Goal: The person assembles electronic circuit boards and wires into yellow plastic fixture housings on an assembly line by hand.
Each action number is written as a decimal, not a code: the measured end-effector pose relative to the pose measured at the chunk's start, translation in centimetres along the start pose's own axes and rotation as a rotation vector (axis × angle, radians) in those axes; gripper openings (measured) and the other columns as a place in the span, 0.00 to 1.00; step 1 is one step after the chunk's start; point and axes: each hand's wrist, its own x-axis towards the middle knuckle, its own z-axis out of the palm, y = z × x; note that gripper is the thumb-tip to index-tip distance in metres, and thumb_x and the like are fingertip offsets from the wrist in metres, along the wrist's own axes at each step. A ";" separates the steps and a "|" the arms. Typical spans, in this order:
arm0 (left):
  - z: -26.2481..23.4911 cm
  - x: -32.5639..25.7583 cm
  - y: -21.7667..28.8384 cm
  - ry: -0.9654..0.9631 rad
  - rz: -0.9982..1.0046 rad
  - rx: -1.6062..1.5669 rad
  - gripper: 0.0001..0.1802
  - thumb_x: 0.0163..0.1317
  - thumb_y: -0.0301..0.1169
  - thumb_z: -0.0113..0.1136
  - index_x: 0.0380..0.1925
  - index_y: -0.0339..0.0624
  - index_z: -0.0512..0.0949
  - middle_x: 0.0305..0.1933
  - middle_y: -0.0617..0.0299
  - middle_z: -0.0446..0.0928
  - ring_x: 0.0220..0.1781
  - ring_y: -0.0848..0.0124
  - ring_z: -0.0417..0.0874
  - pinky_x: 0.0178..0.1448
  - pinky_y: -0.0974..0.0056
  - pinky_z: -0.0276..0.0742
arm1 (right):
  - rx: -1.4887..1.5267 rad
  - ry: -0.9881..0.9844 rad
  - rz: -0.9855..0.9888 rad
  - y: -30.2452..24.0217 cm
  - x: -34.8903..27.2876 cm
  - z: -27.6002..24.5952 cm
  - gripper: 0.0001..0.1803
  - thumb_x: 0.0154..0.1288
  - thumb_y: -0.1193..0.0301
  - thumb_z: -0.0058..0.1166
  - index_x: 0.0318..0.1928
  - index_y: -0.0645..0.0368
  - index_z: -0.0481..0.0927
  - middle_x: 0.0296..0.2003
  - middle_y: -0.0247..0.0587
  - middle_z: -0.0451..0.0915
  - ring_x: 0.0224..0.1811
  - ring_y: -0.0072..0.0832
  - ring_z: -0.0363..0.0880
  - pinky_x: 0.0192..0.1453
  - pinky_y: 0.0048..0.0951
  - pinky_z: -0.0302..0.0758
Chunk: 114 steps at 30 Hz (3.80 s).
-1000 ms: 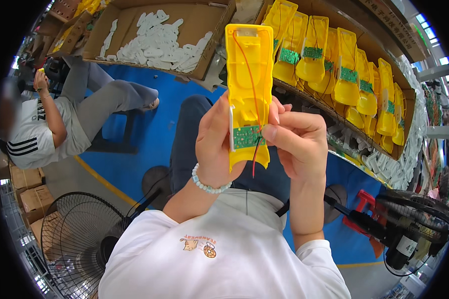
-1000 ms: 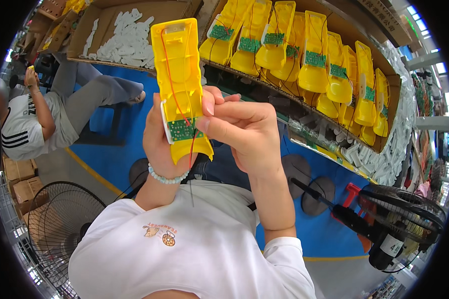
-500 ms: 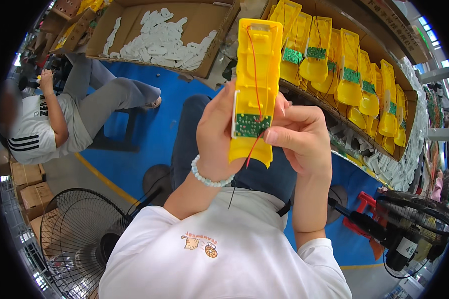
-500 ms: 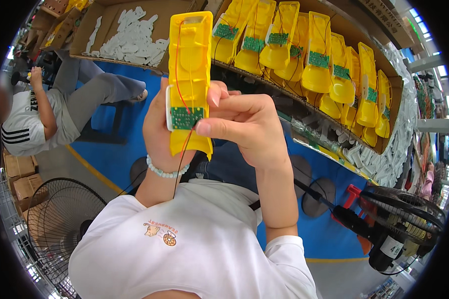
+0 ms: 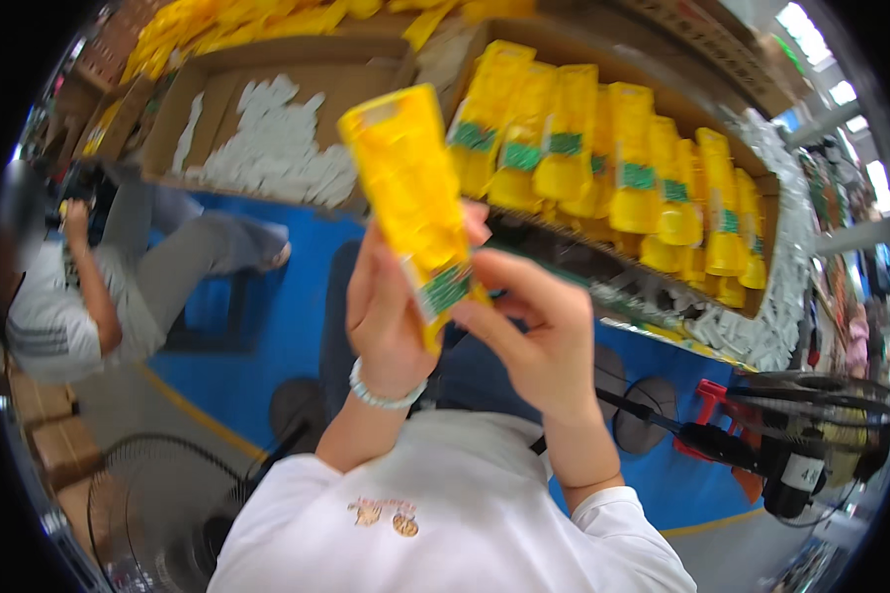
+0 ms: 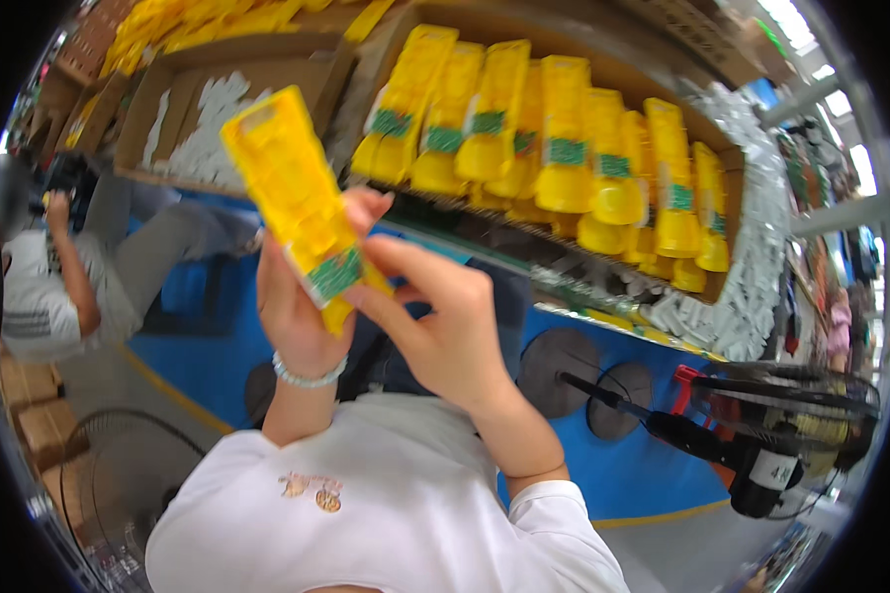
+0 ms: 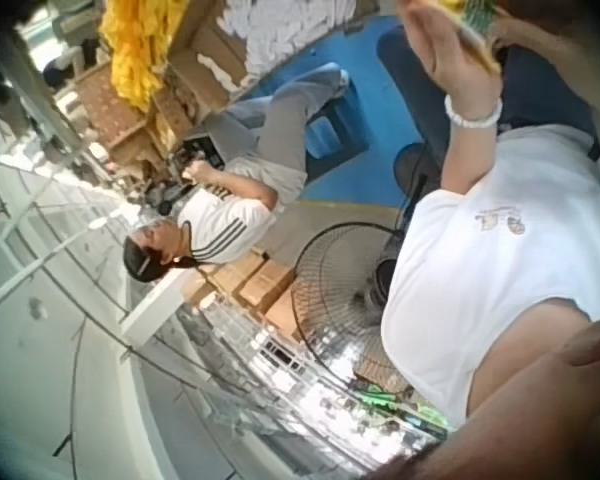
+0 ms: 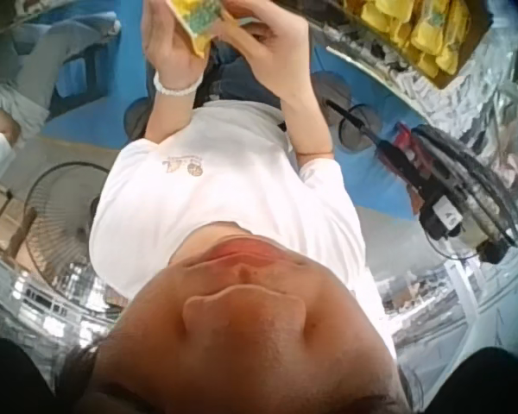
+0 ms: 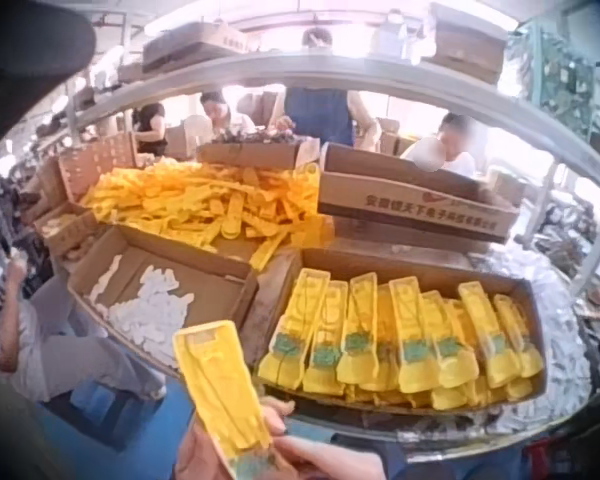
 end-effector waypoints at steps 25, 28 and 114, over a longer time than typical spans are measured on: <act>-7.1 -3.3 -4.7 -0.058 -0.445 0.144 0.17 0.68 0.27 0.51 0.55 0.30 0.74 0.46 0.49 0.80 0.51 0.61 0.80 0.61 0.56 0.72 | -1.144 0.511 -0.110 -5.9 3.3 -15.6 0.12 0.62 0.78 0.57 0.45 0.67 0.81 0.40 0.51 0.83 0.40 0.38 0.83 0.38 0.31 0.81; -10.8 -3.6 -8.0 -0.008 -0.536 0.166 0.15 0.69 0.28 0.53 0.53 0.33 0.76 0.40 0.54 0.81 0.42 0.72 0.80 0.50 0.69 0.73 | -1.376 0.518 -0.360 -7.4 6.5 -13.0 0.11 0.64 0.76 0.55 0.45 0.66 0.82 0.33 0.49 0.84 0.34 0.36 0.84 0.34 0.29 0.78; -7.5 1.6 8.0 0.053 -0.142 -0.485 0.38 0.71 0.61 0.33 0.68 0.43 0.59 0.35 0.55 0.76 0.23 0.60 0.81 0.27 0.54 0.80 | 0.254 -0.489 0.090 -9.4 19.6 6.3 0.10 0.65 0.74 0.57 0.40 0.71 0.79 0.36 0.47 0.83 0.37 0.32 0.85 0.46 0.28 0.82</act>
